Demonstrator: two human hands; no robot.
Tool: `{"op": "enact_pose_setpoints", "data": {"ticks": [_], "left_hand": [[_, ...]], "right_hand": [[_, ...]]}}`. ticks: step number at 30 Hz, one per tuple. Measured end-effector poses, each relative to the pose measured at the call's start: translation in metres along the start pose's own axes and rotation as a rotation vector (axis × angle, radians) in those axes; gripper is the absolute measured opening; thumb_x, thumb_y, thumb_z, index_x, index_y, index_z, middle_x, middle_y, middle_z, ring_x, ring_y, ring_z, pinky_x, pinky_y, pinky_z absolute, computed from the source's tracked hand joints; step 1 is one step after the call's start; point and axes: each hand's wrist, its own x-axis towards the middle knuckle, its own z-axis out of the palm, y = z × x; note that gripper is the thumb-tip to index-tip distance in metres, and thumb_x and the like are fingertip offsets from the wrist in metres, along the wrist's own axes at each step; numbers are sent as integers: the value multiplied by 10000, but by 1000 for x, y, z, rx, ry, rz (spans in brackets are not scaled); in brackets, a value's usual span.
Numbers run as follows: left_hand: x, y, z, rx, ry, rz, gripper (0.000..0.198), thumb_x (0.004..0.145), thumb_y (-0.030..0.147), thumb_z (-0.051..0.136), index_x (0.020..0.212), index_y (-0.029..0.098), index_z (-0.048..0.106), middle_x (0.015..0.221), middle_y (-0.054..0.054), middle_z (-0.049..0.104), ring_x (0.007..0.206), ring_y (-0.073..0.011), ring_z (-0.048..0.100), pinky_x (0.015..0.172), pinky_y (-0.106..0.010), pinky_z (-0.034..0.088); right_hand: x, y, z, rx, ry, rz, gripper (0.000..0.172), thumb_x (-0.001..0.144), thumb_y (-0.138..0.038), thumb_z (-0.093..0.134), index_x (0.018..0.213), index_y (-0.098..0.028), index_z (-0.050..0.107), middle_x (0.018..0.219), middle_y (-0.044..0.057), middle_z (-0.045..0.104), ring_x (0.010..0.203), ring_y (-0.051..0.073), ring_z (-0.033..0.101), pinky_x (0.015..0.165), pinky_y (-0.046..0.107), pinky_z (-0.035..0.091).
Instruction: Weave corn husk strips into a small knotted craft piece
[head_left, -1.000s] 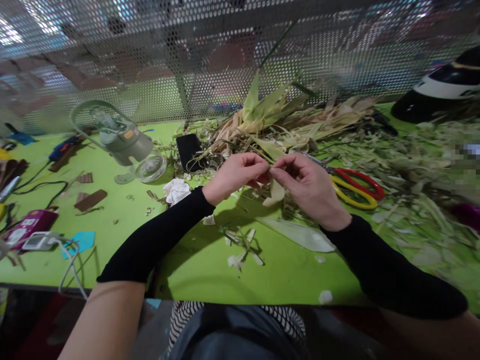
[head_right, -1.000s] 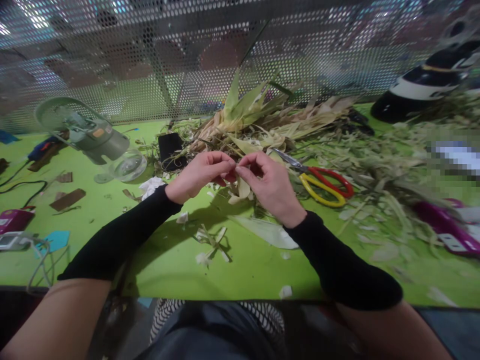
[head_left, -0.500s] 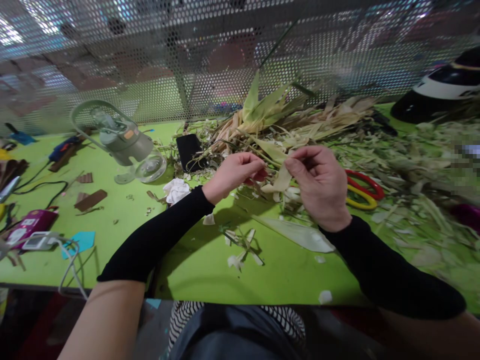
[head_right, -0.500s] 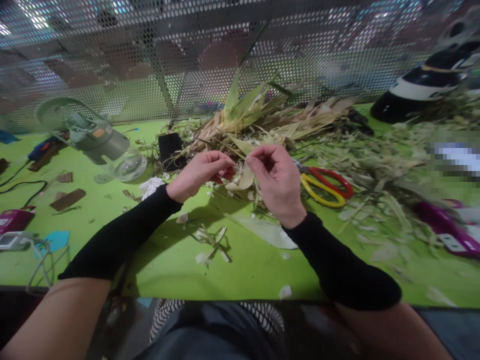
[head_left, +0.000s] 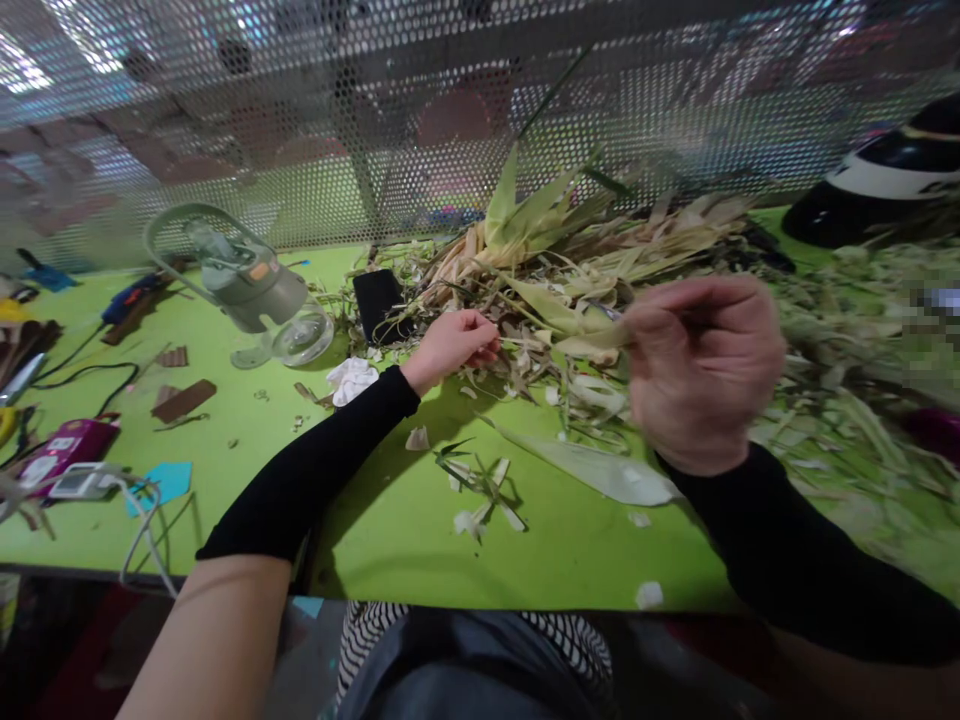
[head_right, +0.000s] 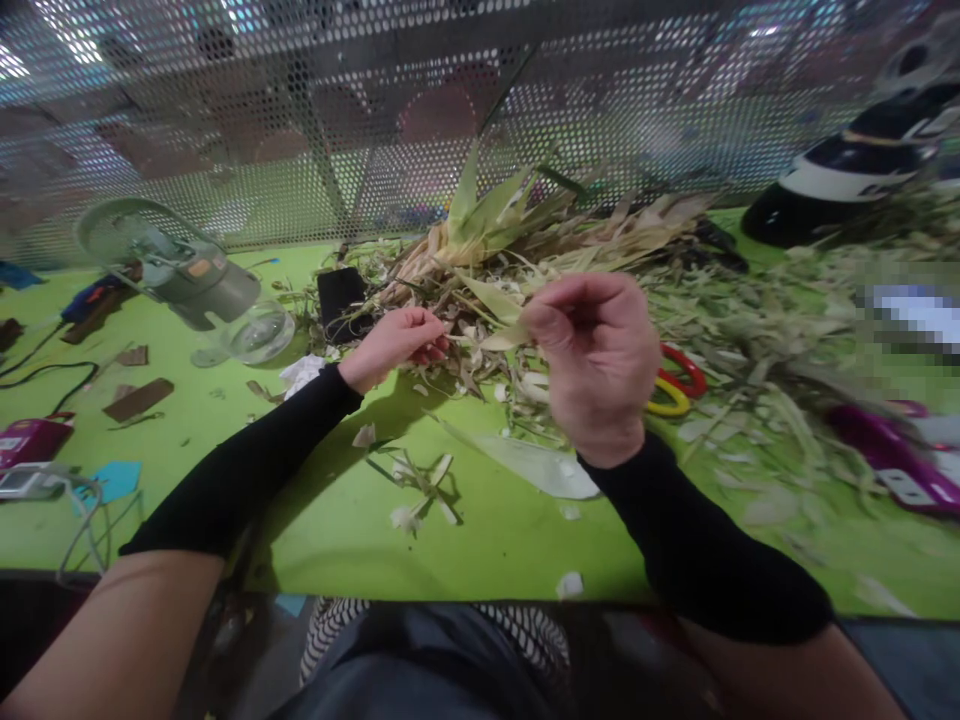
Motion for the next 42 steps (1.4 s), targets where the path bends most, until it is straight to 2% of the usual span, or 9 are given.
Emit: {"op": "enact_pose_setpoints", "data": {"ticks": [4,8,10,13,16,23,30,35,42], "left_hand": [[5,-14,-4,632,167,204,110,849,165,584,740,183,571,833,-89,690,862,-233,659,803,-320,458],[-7,-1,1,522,110,382,69,852,176,640,921,165,636,1003,-95,697,898,-192,637,796,-285,453],[-19,13,5,211,-62,383,123,937,271,595,962,165,651,999,-64,706,811,-117,624,703,-217,447],[-34,27,13,-102,-499,171,309,958,454,583,1015,166,680,1039,-50,727,615,-45,586,510,-177,353],[-41,28,21,-199,-692,42,211,885,316,702,998,138,701,1022,-64,750,568,-26,593,458,-167,293],[-43,23,32,-206,-661,118,248,863,240,737,1070,106,709,1052,-90,764,695,-77,691,543,-165,412],[-42,22,30,-396,-722,13,296,985,242,578,1251,144,662,1311,-141,697,962,-127,714,805,-262,530],[-37,15,31,-457,-550,-5,162,1005,267,554,1104,147,599,1163,-121,737,923,-124,687,849,-296,507],[-33,17,31,-481,-364,69,134,878,176,705,819,136,592,724,55,578,610,-32,498,644,-205,395]], "right_hand": [[12,-6,-4,182,-26,110,309,777,-529,811,791,-311,592,795,-3,615,658,183,581,641,374,553],[12,-1,-4,198,-164,226,258,794,-451,814,807,-300,605,794,-10,608,653,166,554,652,351,529],[7,2,-4,125,-202,199,233,804,-438,815,843,-301,630,841,7,647,723,190,598,695,364,531],[0,2,-2,36,-236,144,186,831,-418,803,873,-311,656,901,21,682,801,212,643,752,385,552],[-1,1,1,-4,-199,130,189,821,-397,813,845,-292,659,865,10,677,793,199,650,750,379,570],[4,8,4,-57,-191,223,182,801,-374,791,833,-244,667,817,-7,672,708,141,592,658,298,539],[8,26,2,-7,-232,299,215,814,-382,783,812,-237,624,737,-20,590,622,125,545,580,283,504],[13,40,0,63,-103,279,249,827,-436,774,851,-255,605,760,-24,583,626,130,559,574,284,506],[8,30,-1,-94,-297,82,143,872,-344,741,959,-255,670,879,16,671,727,168,618,663,329,548]]}}
